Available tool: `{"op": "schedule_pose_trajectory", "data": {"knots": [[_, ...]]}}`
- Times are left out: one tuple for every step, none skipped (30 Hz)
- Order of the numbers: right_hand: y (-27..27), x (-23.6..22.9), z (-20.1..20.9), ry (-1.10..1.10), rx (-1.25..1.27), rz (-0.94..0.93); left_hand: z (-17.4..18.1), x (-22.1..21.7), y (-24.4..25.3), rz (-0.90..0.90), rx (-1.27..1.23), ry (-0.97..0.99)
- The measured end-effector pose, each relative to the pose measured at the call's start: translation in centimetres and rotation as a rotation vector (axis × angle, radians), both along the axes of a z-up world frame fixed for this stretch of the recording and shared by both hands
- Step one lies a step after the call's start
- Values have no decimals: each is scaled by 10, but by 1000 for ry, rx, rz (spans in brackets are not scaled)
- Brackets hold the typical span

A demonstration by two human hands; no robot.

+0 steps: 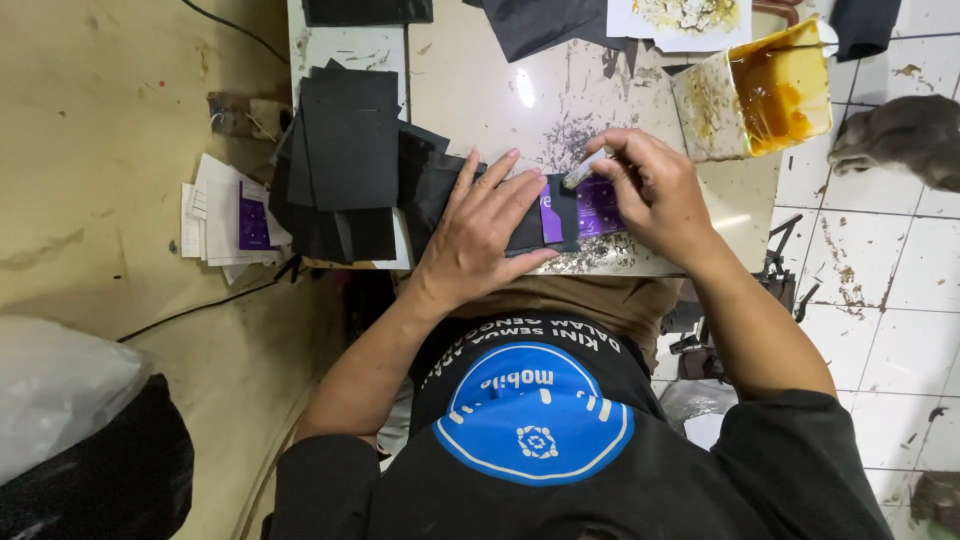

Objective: Applying glue to leather components and assembling them to create a leather product.

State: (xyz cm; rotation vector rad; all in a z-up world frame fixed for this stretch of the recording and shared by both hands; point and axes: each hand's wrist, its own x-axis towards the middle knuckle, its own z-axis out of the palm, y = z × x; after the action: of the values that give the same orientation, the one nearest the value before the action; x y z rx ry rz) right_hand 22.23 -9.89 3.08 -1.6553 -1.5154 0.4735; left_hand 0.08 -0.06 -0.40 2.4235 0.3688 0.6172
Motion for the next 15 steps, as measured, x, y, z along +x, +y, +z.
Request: {"op": "schedule_pose_trajectory", "data": {"knots": [[1,-1,0,1,-3,1,-1,0,0,1,-3,1],[1,-1,-1,0,-14,3,-2,0,0,0,-1,3],[1,-1,-1,-2,-24,4,-2,0,0,-4,0,4],[2,-1,-3,-1,-26,3,-2,0,0,-5,-2,5],[2,-1,-4,-11,-27,0,-2,0,1,-6,-2,8],[2,-1,-6,-21,-27,-2,-2,0,1,-8,-2,10],[2,-1,-5,-19,-29,-3,-2,0,1,-8,-4,12],[3,-1,-5,-29,-26,6,-1,0,1,-8,4,16],[3,-1,-4,-37,-23,14,-1,0,1,-8,11,20],[1,-2,-4,-35,-25,13,0,0,1,-9,9,22],[0,-2,-5,-46,-41,18,0,0,2,-5,13,22],[-2,-2,-5,-57,-57,24,0,0,2,-2,17,22],[-4,-4,-3,-56,-59,25,-1,0,1,-1,14,23],[-6,-7,0,-55,-71,33,-1,0,1,1,17,22],[-9,-9,2,-55,-84,41,-2,0,1,4,20,19]]}}
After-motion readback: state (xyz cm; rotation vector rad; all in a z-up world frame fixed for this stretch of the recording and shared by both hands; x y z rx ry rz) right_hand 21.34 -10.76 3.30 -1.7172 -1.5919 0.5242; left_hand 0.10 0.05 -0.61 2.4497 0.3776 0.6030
